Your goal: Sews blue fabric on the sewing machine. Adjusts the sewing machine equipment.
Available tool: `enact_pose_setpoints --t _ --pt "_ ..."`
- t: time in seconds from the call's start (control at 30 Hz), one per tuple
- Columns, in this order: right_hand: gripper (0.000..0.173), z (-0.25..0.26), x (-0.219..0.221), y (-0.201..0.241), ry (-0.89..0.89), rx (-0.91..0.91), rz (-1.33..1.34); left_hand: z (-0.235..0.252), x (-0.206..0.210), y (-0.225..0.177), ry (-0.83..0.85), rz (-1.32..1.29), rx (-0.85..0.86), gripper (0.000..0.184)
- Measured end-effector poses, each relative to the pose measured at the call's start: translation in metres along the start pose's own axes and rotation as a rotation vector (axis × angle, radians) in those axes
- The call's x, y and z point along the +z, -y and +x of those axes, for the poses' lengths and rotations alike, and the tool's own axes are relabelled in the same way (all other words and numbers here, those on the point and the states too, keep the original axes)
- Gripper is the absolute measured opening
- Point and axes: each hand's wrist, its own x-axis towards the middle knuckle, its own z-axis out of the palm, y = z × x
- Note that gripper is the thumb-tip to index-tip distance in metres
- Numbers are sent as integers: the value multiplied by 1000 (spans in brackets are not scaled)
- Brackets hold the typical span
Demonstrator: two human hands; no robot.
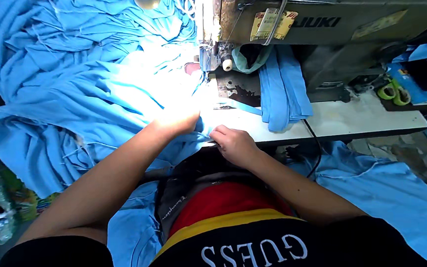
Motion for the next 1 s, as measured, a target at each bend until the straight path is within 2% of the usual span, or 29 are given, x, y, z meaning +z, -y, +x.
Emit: enact_pose_setpoints --t 0.1,0.13,0.17,0.2,0.33,0.43,0.5,0.57,0.63,0.7,0.8,0.83,0.9,1.0 --pt "7 3 5 3 -33 -4 -27 -3 -12 -2 81 -9 -37 10" --pt "8 4 5 3 -31 -20 -28 0 -30 -12 214 -3 -96 10" --pt "8 4 4 2 -25 -36 -22 7 -53 -25 417 -20 -185 11" --pt "8 5 2 1 -15 -45 -15 14 -64 -31 528 -18 -224 12" --pt "9 6 -6 4 85 33 23 17 -58 -23 509 16 -207 7" --pt "7 9 -8 6 141 47 27 18 -65 -21 519 -33 -186 14" --pt "6 8 -6 7 123 35 20 21 -60 -15 390 -181 -142 19" --pt "4 7 -2 6 104 18 2 33 -53 -17 187 -337 -83 19" --pt "11 6 -3 8 147 46 -6 52 -50 -29 54 -403 -13 18" --pt "19 10 -10 11 264 100 2 75 -50 -42 45 -379 29 22" --pt "25 16 -21 15 421 178 30 106 -38 -59 144 -262 59 40" --pt "23 16 -24 15 457 194 32 111 -33 -63 145 -245 86 34" --pt "26 17 -30 16 529 230 51 107 -29 -64 45 -305 148 20" --pt "26 8 -28 10 440 199 83 67 -36 -53 -277 -460 185 16"
